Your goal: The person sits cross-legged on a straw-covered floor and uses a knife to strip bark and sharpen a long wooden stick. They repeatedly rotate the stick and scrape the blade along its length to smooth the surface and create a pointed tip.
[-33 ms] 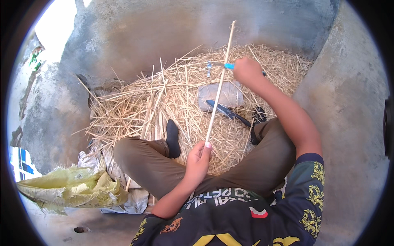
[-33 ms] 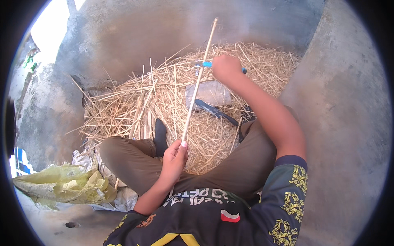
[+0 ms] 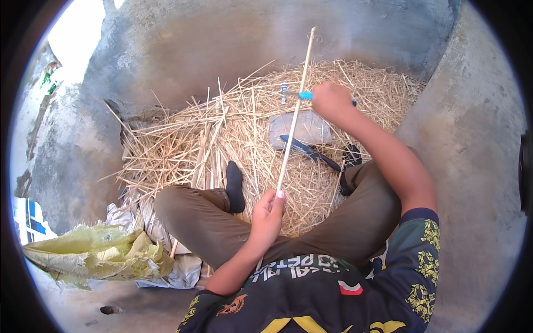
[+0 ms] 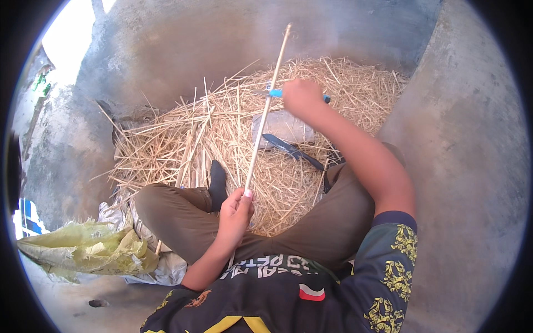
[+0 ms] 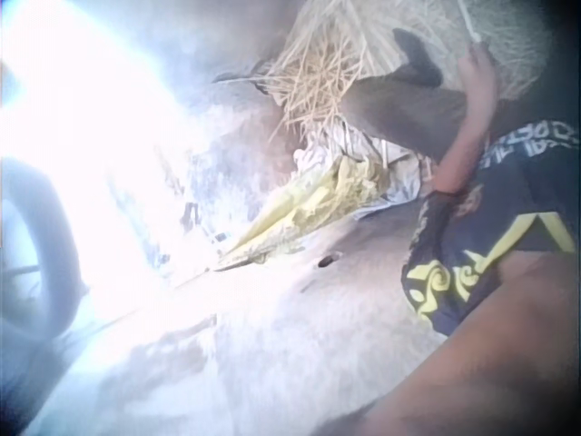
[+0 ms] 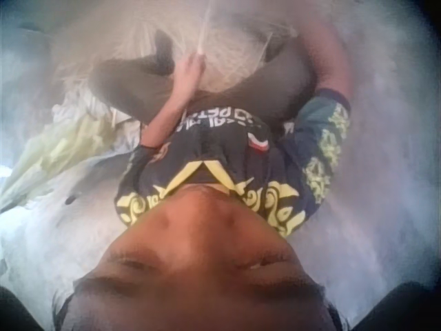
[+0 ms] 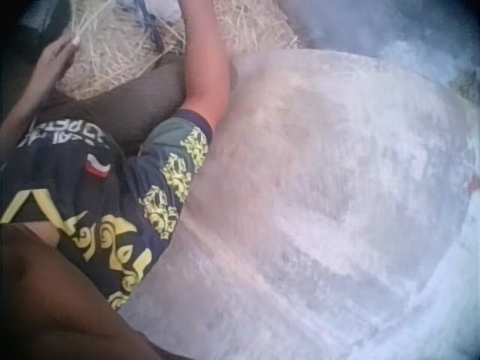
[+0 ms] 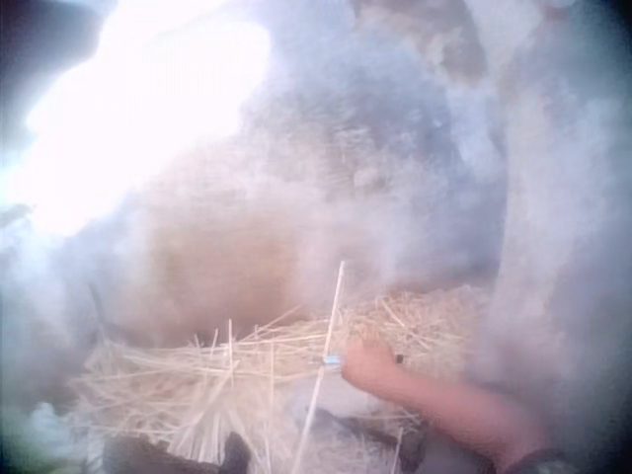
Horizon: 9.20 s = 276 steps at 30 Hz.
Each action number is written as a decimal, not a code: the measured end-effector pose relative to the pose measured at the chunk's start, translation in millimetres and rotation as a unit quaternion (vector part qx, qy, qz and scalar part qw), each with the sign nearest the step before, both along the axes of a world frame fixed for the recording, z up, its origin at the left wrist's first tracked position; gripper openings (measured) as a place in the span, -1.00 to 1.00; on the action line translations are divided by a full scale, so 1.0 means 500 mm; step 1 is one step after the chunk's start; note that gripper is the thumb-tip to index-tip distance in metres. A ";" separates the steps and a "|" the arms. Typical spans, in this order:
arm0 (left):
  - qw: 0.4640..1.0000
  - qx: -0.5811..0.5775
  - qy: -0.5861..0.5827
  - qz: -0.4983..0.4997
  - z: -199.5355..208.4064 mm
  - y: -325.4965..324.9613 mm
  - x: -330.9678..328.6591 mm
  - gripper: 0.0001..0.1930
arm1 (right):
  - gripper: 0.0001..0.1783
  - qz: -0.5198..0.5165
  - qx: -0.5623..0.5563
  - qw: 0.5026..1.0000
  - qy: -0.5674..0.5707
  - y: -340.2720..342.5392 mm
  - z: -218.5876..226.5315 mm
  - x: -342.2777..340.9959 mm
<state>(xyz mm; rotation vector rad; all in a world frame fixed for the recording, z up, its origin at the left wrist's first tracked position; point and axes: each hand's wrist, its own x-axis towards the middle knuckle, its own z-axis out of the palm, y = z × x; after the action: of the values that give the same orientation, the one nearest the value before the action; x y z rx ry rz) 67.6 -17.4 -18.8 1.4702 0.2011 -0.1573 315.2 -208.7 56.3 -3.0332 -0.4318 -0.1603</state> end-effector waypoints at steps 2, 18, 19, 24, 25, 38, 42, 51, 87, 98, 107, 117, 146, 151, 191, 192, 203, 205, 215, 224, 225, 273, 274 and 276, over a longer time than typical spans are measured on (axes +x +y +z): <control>1.000 -0.001 -0.011 0.010 -0.012 0.016 0.011 -0.80 | -0.84 0.069 -0.028 0.997 0.010 0.040 -0.013 -0.043; 0.986 0.133 -0.097 -0.012 0.019 -0.031 -0.043 -0.79 | -0.78 -0.125 0.069 0.985 -0.094 -0.108 0.069 0.118; 0.985 0.137 -0.109 -0.014 0.013 -0.029 -0.043 -0.81 | -0.78 -0.133 0.056 0.985 -0.090 -0.120 0.069 0.130; 0.983 0.159 -0.084 -0.023 0.007 -0.033 -0.037 -0.78 | -0.77 -0.164 0.026 0.972 -0.164 -0.166 0.063 0.155; 0.981 0.172 -0.087 -0.027 0.004 -0.032 -0.038 -0.78 | -0.77 -0.191 0.039 0.969 -0.149 -0.177 0.070 0.164; 0.992 -0.081 0.058 -0.077 -0.001 -0.017 -0.010 -0.70 | -0.81 -0.158 -0.009 0.981 -0.115 -0.164 0.033 0.149; 0.981 -0.152 0.108 -0.051 0.005 0.010 0.008 -0.68 | -0.82 -0.021 -0.032 0.997 -0.068 -0.042 0.009 0.070; 0.976 -0.178 0.120 -0.024 0.019 0.029 0.016 -0.64 | -0.80 0.012 0.008 0.999 -0.031 0.035 0.004 0.004; 0.923 -0.295 0.221 -0.112 0.051 0.035 -0.005 -0.57 | -0.85 -0.072 0.043 0.994 -0.073 0.000 0.043 0.057; 0.930 -0.260 0.213 -0.149 0.045 0.012 -0.010 -0.57 | -0.82 -0.123 0.030 0.989 -0.081 -0.102 0.098 0.054; 0.937 -0.294 0.173 -0.081 0.042 0.049 0.010 -0.69 | -0.87 0.093 -0.005 0.995 -0.032 0.030 0.003 -0.056; 0.965 -0.203 0.146 -0.077 0.018 0.001 -0.023 -0.72 | -0.82 -0.103 0.018 0.994 0.017 -0.062 -0.006 0.095; 0.993 -0.112 0.038 0.005 -0.029 -0.008 -0.022 -0.79 | -0.84 -0.004 -0.002 0.999 0.045 0.005 -0.041 0.028; 0.998 -0.051 -0.003 -0.037 -0.038 -0.014 -0.044 -0.78 | -0.83 -0.092 0.019 0.995 0.032 -0.046 -0.039 0.085; 0.986 -0.094 0.088 -0.110 0.005 0.010 -0.003 -0.83 | -0.71 -0.250 0.161 0.946 -0.131 -0.168 0.032 0.087; 0.987 -0.090 0.091 -0.101 0.009 0.007 -0.005 -0.83 | -0.71 -0.235 0.109 0.950 -0.176 -0.179 0.034 0.082; 0.998 0.033 -0.042 0.031 -0.068 0.047 0.043 -0.84 | -0.77 -0.209 0.159 0.940 -0.217 -0.161 0.123 0.008; 0.998 -0.033 -0.050 0.035 -0.034 0.059 0.046 -0.76 | -0.76 -0.187 0.169 0.938 -0.237 -0.143 0.148 -0.022; 0.994 -0.019 -0.032 -0.100 0.174 0.013 0.147 -0.68 | -0.73 0.012 0.238 0.941 -0.239 -0.006 0.023 -0.226; 0.991 -0.061 -0.097 -0.064 0.112 -0.007 0.129 -0.66 | -0.58 0.085 0.551 0.808 0.189 0.027 -0.012 -0.212; 0.987 -0.033 -0.147 -0.063 0.104 -0.006 0.126 -0.66 | -0.56 0.100 0.568 0.789 0.212 0.033 -0.013 -0.212; 0.936 -0.282 0.036 -0.209 0.150 0.005 0.022 -0.68 | -0.44 -0.074 0.161 0.944 -0.277 -0.048 0.177 -0.021; 0.934 -0.287 0.035 -0.208 0.145 0.006 0.029 -0.68 | -0.44 -0.075 0.153 0.951 -0.257 -0.043 0.165 -0.021; 0.939 -0.291 0.045 -0.180 0.134 0.010 0.042 -0.69 | -0.50 -0.052 0.171 0.962 -0.205 -0.017 0.119 -0.045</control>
<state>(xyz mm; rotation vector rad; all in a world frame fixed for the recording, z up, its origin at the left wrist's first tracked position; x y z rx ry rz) 88.8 -12.5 48.5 0.8949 -0.0480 -0.5360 292.7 -217.1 116.0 -2.6696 -0.2341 -0.7915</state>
